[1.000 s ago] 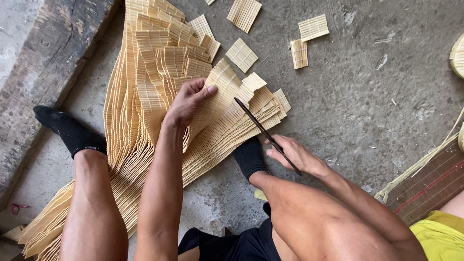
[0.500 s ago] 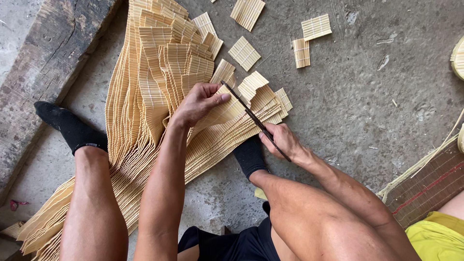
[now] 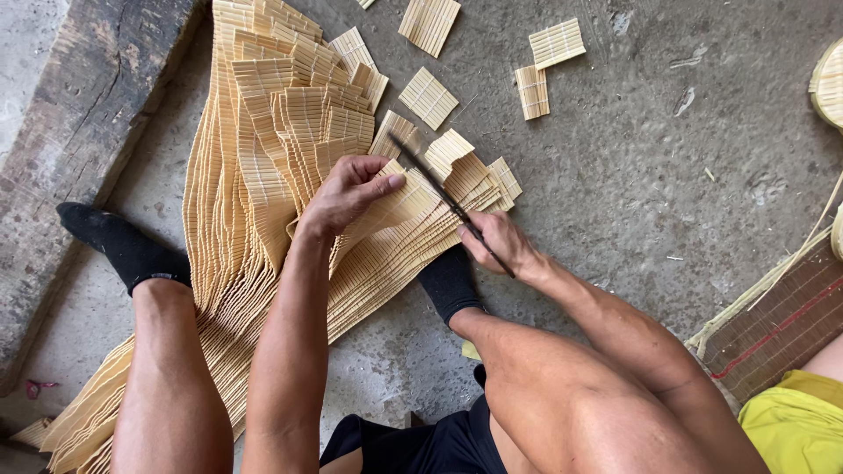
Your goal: The person sits on the floor and uses shears to cut a large folded bamboo mat into small rectangular pieces. The cut pieces accumulate on the floor beside the person.
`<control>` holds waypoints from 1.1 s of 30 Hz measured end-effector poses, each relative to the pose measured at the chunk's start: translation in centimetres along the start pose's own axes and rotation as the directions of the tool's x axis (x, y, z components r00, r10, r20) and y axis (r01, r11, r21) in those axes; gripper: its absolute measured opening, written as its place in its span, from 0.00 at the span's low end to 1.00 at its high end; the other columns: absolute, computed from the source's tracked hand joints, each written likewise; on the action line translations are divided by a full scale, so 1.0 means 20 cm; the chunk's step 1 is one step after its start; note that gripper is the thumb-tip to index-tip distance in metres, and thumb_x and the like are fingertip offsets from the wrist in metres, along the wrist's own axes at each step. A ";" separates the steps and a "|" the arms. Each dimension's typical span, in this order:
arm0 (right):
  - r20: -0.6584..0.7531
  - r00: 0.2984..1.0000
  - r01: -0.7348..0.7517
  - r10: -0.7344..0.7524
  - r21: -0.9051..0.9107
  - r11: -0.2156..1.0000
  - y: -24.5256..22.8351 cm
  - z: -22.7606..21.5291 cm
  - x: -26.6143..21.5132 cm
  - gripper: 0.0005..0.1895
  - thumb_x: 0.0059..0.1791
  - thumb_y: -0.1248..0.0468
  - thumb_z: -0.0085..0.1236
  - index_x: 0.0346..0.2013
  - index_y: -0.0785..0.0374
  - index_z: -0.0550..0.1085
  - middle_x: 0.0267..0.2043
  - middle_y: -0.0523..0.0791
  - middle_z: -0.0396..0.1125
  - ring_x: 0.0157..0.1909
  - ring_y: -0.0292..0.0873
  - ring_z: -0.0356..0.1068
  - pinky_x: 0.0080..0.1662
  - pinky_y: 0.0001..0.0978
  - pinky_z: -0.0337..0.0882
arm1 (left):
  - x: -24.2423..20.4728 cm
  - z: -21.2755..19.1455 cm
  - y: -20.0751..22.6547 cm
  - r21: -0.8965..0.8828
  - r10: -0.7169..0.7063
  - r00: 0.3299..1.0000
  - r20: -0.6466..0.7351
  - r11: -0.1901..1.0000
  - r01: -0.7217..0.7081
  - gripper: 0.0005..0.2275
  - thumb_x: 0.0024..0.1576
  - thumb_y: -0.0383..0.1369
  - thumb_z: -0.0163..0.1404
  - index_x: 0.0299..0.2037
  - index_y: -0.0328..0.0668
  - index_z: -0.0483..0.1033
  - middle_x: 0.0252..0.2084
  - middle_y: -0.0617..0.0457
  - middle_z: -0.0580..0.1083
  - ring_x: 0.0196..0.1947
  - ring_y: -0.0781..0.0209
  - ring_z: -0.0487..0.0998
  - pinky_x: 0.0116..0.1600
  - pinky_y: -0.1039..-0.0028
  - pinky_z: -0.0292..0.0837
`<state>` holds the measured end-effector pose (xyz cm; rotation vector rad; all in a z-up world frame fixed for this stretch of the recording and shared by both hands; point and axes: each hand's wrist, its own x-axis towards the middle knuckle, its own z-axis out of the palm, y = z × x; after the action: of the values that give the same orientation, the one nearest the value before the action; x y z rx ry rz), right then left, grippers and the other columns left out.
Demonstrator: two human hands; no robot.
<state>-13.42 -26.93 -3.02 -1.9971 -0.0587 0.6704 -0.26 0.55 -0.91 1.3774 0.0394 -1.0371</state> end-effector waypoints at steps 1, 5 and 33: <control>-0.040 0.999 -0.032 0.031 -0.011 0.999 0.01 -0.01 0.01 0.14 0.53 0.59 0.49 0.26 0.62 0.69 0.14 0.37 0.58 0.15 0.34 0.56 0.19 0.33 0.57 | 0.01 -0.02 -0.01 0.010 0.023 1.000 0.009 1.000 -0.023 0.12 0.60 0.39 0.58 0.42 0.38 0.83 0.30 0.58 0.80 0.27 0.71 0.77 0.33 0.76 0.76; -0.190 0.972 -0.110 0.138 0.152 0.982 0.05 -0.13 -0.04 0.11 0.53 0.58 0.49 0.34 0.64 0.69 0.21 0.36 0.58 0.20 0.35 0.55 0.22 0.34 0.57 | 0.05 -0.04 -0.05 0.665 0.215 0.879 -0.425 0.733 0.142 0.14 0.71 0.40 0.54 0.43 0.33 0.79 0.33 0.48 0.77 0.29 0.59 0.76 0.37 0.69 0.74; 0.090 0.969 -0.236 0.231 0.056 0.970 -0.12 -0.09 -0.29 0.13 0.50 0.62 0.58 0.46 0.66 0.74 0.22 0.46 0.67 0.26 0.40 0.65 0.31 0.36 0.66 | 0.02 0.04 0.03 0.162 -0.185 0.982 -0.035 0.969 0.189 0.25 0.60 0.55 0.50 0.47 0.36 0.81 0.37 0.48 0.78 0.37 0.57 0.76 0.46 0.60 0.73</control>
<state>-16.80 -29.05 2.07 -1.9281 0.1500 0.8946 -0.05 -0.40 -0.49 1.5568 0.1016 -1.2056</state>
